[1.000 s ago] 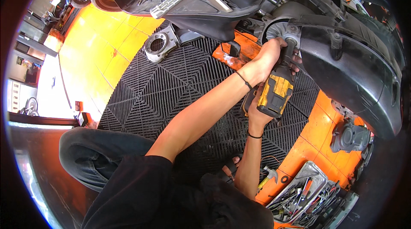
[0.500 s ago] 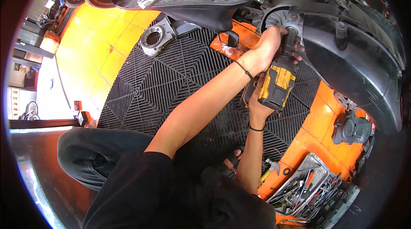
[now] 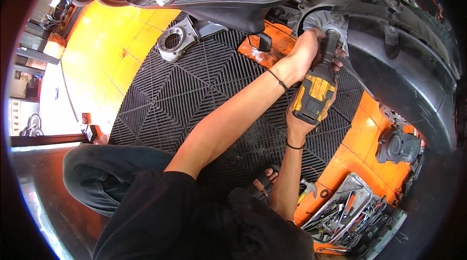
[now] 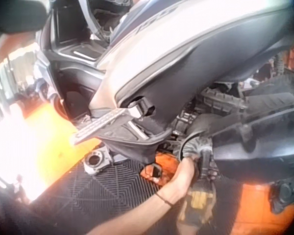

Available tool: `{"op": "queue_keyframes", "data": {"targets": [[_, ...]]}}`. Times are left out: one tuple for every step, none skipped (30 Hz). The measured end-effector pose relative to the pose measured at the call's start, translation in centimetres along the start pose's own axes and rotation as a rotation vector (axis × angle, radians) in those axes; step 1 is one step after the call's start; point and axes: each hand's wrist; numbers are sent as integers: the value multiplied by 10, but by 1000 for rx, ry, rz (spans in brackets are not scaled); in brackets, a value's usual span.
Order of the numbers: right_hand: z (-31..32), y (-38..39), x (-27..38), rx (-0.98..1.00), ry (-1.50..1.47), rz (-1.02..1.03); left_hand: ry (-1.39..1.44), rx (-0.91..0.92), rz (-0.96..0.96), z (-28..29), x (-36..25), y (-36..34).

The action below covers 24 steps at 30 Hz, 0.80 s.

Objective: The person removes an engine cover, uses an impact wrench to loosen a pulley bolt, and handles internal transmission components such as the drive belt and variator plates while sitting on the floor.

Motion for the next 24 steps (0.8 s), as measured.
{"op": "queue_keyframes", "data": {"targets": [[3,-2,0,9,10,7,40,7,-2,0,2,-2],[5,-4,0,18,19,13,53,21,18,2,2,-2],[7,-7,1,26,28,21,80,36,7,2,1,-5],[9,-9,0,33,-2,36,107,51,-5,2,-1,-8],[12,-8,-2,42,-28,45,136,65,-11,2,0,-9],[15,-8,-3,81,-5,28,77,23,-16,3,2,-7],[20,-3,-9,113,11,1,86,18,-23,3,5,-7],[24,-1,-11,145,24,-25,93,12,-34,2,6,-6],[28,3,-10,148,16,-40,101,7,-44,1,8,-5],[31,6,-9,152,7,-56,127,-22,-70,1,10,-3],[33,6,-3,158,-5,-72,140,-30,-69,3,13,-2],[36,7,7,155,-2,-54,153,-36,-66,5,17,0],[38,12,13,151,3,-37,165,-43,-62,8,20,2],[43,26,10,172,-98,-197,183,-27,-59,11,27,4],[49,32,12,187,-13,-137,198,-34,-51,15,34,7],[55,38,17,220,-25,-172,211,-41,-40,20,40,12],[58,42,30,253,-53,-208,216,-57,-40,26,41,22],[64,45,38,284,-70,-243,242,-87,20,31,48,29],[72,49,45,313,-85,-280,221,-169,77,34,57,37],[82,59,50,382,-46,-350,238,-199,116,47,67,40],[87,63,57,397,-128,-500,340,-290,161,53,77,47],[95,64,63,434,-147,-514,364,-354,175,58,88,52],[102,66,68,472,-172,-524,356,-426,213,76,104,55],[105,71,75,534,-143,-590,353,-479,230,99,120,60]]}}
Point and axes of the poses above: each hand's wrist, its own y-axis away from the middle knuckle, its own z-axis out of the back of the hand, x = y × z, and after that the axes turned 2 degrees about z, right-handed
